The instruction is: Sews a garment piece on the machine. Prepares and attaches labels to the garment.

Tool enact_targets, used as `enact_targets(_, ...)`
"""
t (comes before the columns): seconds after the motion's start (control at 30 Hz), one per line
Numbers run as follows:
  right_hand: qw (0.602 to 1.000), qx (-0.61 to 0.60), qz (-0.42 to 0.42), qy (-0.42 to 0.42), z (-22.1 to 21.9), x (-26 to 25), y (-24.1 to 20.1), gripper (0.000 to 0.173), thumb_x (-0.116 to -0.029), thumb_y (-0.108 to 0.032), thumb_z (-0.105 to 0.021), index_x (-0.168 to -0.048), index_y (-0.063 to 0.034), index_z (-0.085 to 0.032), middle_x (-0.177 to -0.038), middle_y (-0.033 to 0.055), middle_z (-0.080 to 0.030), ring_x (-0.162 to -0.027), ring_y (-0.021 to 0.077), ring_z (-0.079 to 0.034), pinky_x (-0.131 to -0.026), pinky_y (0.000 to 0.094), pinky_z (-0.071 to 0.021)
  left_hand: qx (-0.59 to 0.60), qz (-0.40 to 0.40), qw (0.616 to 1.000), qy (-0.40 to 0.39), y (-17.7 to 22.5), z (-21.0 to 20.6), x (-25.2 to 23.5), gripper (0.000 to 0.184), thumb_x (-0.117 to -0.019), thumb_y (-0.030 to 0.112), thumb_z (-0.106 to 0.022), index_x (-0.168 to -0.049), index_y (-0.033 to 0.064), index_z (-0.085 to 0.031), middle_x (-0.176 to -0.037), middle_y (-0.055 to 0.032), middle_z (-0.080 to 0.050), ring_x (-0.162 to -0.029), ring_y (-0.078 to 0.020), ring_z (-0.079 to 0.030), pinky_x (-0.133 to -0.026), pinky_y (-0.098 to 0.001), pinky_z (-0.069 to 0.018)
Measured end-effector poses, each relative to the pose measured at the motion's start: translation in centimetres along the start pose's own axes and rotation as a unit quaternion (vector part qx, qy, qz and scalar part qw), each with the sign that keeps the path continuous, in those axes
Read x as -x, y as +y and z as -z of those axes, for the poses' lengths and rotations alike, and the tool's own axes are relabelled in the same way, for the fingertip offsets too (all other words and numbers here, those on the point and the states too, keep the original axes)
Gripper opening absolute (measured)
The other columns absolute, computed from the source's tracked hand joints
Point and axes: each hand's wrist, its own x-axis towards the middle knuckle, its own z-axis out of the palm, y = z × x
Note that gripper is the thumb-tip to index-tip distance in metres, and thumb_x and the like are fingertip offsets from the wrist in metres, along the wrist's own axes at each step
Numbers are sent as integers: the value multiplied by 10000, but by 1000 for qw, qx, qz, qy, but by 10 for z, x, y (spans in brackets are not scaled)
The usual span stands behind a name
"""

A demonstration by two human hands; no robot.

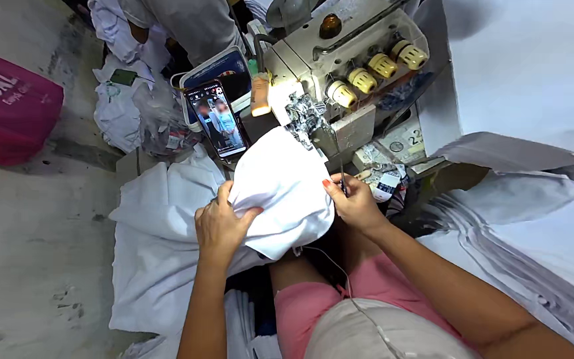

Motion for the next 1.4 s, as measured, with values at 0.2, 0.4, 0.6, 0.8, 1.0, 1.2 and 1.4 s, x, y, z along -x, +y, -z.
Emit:
enact_targets(0.2, 995, 40, 80, 44, 36, 59, 29, 173, -990, -108, -601, -1038, 36, -684, -934, 34, -712, -790, -48, -617, -747, 142, -523, 82, -60, 990, 97, 18, -37, 32, 820, -851, 314, -760, -1473, -109, -433, -1367, -398, -489, -1226, -531, -521, -999, -619, -443)
enact_targets(0.4, 985, -5, -47, 166, 77, 76, 66, 171, -957, -93, -648, -1081, -2, -574, -943, -9, -661, -660, -34, -547, -616, 165, -482, 422, -203, 883, -4, 105, -77, 62, 198, -947, 32, -625, -1088, -100, -667, -1149, -193, -648, -1052, -130, -655, -858, -255, -576)
enact_targets(0.6, 991, -9, -21, 128, 73, 58, 64, 332, -915, -46, -719, -1149, -20, -486, -916, 0, -638, -746, -11, -608, -687, 172, -524, 504, -191, 837, -95, 120, -101, 47, 230, -1006, -20, -482, -1166, -93, -630, -1182, -131, -682, -1099, -70, -646, -974, -253, -528)
enact_targets(0.8, 987, -78, -85, 112, 70, 58, 65, 286, -966, -147, -704, -1173, -24, -549, -779, -60, -609, -598, -49, -512, -560, 127, -442, 507, -144, 841, -123, 114, -108, 49, 224, -1016, -5, -484, -1185, -93, -601, -1142, -109, -686, -1062, -48, -653, -956, -245, -536)
enact_targets(1.0, 985, -58, -154, 40, 76, 69, 28, 101, -1022, -99, -596, -943, -42, -570, -652, -43, -538, -502, -13, -442, -488, 148, -387, 513, -108, 842, -127, 112, -115, 52, 248, -1023, 5, -451, -1202, -86, -595, -1156, -117, -683, -1080, -77, -654, -959, -273, -536)
enact_targets(1.2, 965, -140, -218, 41, 83, 105, -2, 115, -1009, -19, -546, -919, -80, -580, -649, -75, -584, -488, -31, -479, -486, 123, -416, 627, 159, 680, -345, 149, -119, 50, 251, -1086, 49, -337, -1274, 9, -497, -933, -28, -698, -813, -97, -698, -790, -295, -590)
enact_targets(1.4, 978, 193, 74, -6, 72, 128, 38, 152, -878, -51, -626, -937, 71, -696, -804, 167, -687, -699, 186, -643, -667, 313, -538, 605, 116, 706, -350, 168, -129, 35, 322, -1102, 210, -384, -1297, -21, -495, -951, -62, -681, -772, -93, -669, -724, -267, -572)
